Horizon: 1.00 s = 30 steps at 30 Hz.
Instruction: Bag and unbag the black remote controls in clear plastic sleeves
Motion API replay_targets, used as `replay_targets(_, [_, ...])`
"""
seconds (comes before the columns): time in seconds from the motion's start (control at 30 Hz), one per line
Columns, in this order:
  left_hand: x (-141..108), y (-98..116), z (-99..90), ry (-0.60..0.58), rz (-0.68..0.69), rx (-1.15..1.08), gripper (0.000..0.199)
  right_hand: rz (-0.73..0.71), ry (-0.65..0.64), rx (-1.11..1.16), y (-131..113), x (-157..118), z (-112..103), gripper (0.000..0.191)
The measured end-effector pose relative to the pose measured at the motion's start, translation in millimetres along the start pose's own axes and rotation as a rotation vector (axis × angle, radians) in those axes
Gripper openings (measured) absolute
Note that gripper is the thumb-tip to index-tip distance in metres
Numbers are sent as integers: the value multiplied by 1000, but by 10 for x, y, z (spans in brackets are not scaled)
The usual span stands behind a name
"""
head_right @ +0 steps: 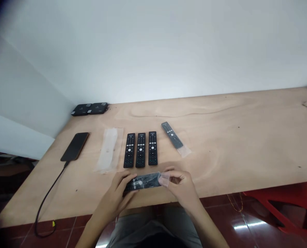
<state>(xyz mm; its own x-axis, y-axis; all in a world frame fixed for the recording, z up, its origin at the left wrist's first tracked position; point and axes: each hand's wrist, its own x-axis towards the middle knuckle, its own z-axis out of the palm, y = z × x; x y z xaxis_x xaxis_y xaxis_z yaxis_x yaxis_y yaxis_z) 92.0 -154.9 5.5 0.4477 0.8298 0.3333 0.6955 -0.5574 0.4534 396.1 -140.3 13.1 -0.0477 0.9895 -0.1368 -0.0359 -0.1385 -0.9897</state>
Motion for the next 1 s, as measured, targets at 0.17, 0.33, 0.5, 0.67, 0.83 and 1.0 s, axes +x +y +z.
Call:
replay_targets(0.17, [-10,-4,16,16,2,13,43,-21,18,-41,-21,2,81,35])
replay_targets(0.33, [-3,4,32,44,-1,34,42,-2,-45,-77,-101,4,95,40])
replay_targets(0.5, [-3,12,25,33,0,15,43,35,-63,-51,-99,35,78,40])
replay_targets(0.67, [36,12,1,-15,6,-46,44,108,-23,-4,-147,14,28,40])
replay_targets(0.83, [78,4,-18,-26,0,-88,44,210,21,47,-152,-51,-199,42])
replay_targets(1.0, [80,19,-27,-60,-2,-69,36,232,145,51,-138,-107,-555,46])
